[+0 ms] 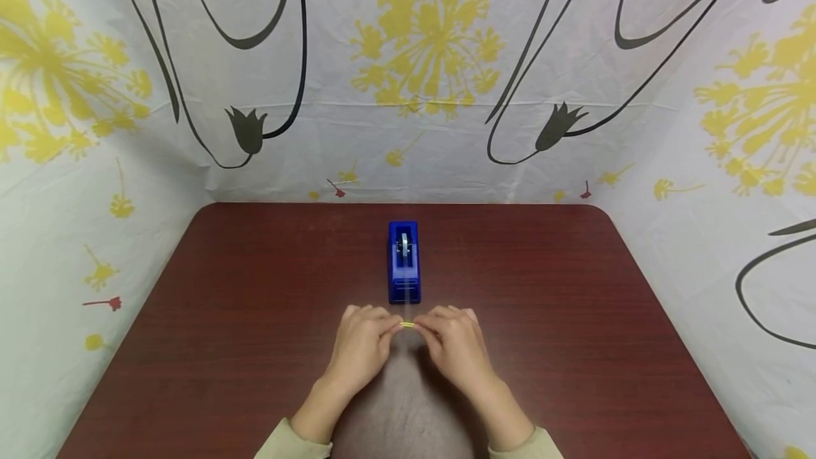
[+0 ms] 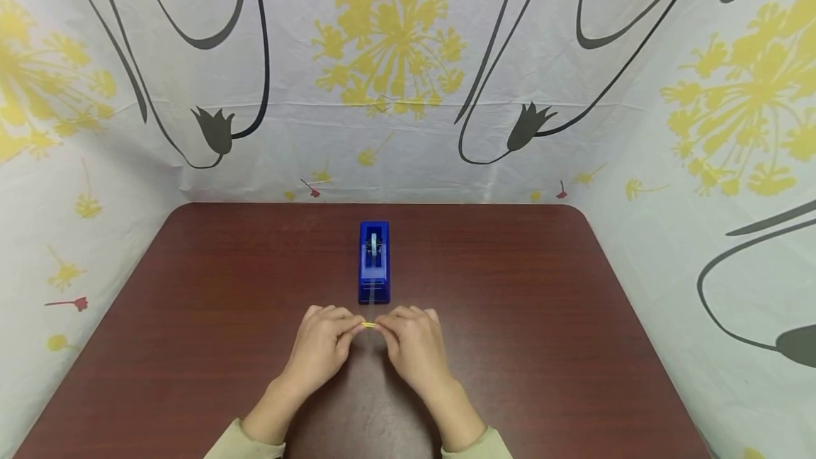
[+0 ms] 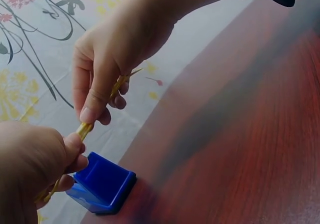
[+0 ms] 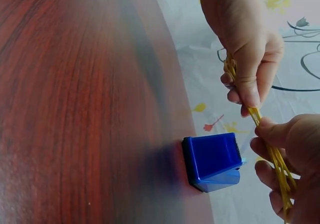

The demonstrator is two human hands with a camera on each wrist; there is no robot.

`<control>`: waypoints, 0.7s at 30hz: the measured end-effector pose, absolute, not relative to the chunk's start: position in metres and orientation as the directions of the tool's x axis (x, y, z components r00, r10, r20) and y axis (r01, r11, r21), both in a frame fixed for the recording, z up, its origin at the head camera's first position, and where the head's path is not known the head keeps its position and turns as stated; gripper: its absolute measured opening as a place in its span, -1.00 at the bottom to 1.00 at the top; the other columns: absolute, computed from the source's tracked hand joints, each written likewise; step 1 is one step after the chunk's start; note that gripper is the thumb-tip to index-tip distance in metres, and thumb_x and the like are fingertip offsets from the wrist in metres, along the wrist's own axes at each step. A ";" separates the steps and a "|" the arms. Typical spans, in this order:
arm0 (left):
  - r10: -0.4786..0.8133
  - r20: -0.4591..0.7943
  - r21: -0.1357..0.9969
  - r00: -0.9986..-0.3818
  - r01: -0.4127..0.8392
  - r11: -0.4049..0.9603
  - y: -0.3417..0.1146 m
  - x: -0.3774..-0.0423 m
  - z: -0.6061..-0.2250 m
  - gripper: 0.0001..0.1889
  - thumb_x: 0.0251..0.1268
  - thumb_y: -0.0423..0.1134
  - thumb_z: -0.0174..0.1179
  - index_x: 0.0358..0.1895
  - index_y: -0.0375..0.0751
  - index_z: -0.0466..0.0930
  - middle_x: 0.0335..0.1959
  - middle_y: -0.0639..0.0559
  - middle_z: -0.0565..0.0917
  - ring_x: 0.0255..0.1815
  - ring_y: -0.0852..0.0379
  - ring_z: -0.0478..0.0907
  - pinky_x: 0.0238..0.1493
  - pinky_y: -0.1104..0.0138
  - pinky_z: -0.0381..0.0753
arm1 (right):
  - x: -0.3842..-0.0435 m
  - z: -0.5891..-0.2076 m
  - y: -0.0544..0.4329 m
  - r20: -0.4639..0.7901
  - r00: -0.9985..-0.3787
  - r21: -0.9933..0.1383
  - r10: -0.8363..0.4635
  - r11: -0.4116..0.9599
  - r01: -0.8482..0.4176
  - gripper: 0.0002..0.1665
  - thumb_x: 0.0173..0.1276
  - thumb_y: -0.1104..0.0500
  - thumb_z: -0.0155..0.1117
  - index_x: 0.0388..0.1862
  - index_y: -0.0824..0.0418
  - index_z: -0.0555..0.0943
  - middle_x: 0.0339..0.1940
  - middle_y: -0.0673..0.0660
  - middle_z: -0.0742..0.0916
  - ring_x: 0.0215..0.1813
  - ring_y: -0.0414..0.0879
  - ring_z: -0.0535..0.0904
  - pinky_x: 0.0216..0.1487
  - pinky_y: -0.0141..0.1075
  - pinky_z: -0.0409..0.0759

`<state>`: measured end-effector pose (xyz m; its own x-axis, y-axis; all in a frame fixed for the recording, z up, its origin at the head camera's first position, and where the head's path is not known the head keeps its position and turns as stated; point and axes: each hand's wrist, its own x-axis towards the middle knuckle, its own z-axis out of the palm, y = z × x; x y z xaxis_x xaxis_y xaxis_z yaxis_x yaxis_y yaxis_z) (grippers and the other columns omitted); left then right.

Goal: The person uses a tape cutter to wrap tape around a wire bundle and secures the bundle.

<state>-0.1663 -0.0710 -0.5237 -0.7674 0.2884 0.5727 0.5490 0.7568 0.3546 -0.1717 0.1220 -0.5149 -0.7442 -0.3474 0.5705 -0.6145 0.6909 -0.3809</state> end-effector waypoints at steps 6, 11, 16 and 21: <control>0.319 0.617 0.296 -0.719 0.588 0.752 -0.072 -0.167 -0.528 -0.91 0.06 -0.28 0.50 -0.35 -0.05 0.81 -0.47 0.18 0.70 -0.47 0.16 0.55 -0.29 0.24 0.38 | -0.171 -0.512 0.121 0.489 -0.785 -0.365 -0.380 0.729 -0.580 -0.93 0.19 0.19 0.56 -0.34 0.06 0.81 -0.45 -0.11 0.76 -0.39 -0.23 0.65 -0.27 -0.24 0.41; 0.339 0.630 0.256 -0.699 0.599 0.759 -0.072 -0.168 -0.529 -0.95 0.08 -0.23 0.46 -0.41 -0.04 0.77 -0.48 0.18 0.68 -0.48 0.16 0.53 -0.29 0.24 0.37 | -0.169 -0.510 0.118 0.392 -0.817 -0.351 -0.423 0.752 -0.558 -0.97 0.29 0.21 0.47 -0.33 0.07 0.79 -0.46 -0.10 0.74 -0.40 -0.26 0.63 -0.25 -0.25 0.41; 0.336 0.611 0.294 -0.717 0.599 0.745 -0.073 -0.168 -0.530 -0.95 0.10 -0.25 0.47 -0.37 -0.04 0.80 -0.48 0.18 0.69 -0.47 0.17 0.54 -0.30 0.24 0.38 | -0.170 -0.511 0.119 0.411 -0.811 -0.353 -0.416 0.748 -0.563 -0.94 0.23 0.21 0.52 -0.33 0.05 0.80 -0.51 -0.12 0.69 -0.43 -0.25 0.58 -0.31 -0.28 0.37; 0.330 0.538 0.361 -0.776 0.566 0.741 -0.074 -0.167 -0.529 -0.94 0.16 -0.25 0.46 -0.30 -0.03 0.81 -0.45 0.21 0.69 -0.44 0.22 0.56 -0.28 0.27 0.38 | -0.171 -0.515 0.120 0.448 -0.793 -0.341 -0.412 0.742 -0.578 -0.91 0.19 0.22 0.54 -0.31 0.06 0.82 -0.49 -0.12 0.69 -0.41 -0.21 0.57 -0.30 -0.27 0.36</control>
<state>-0.1669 -0.0735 -0.5291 -0.7755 0.3302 0.5381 0.5660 0.7412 0.3609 -0.1711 0.1204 -0.5150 -0.7935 -0.4118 0.4482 -0.5775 0.7418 -0.3409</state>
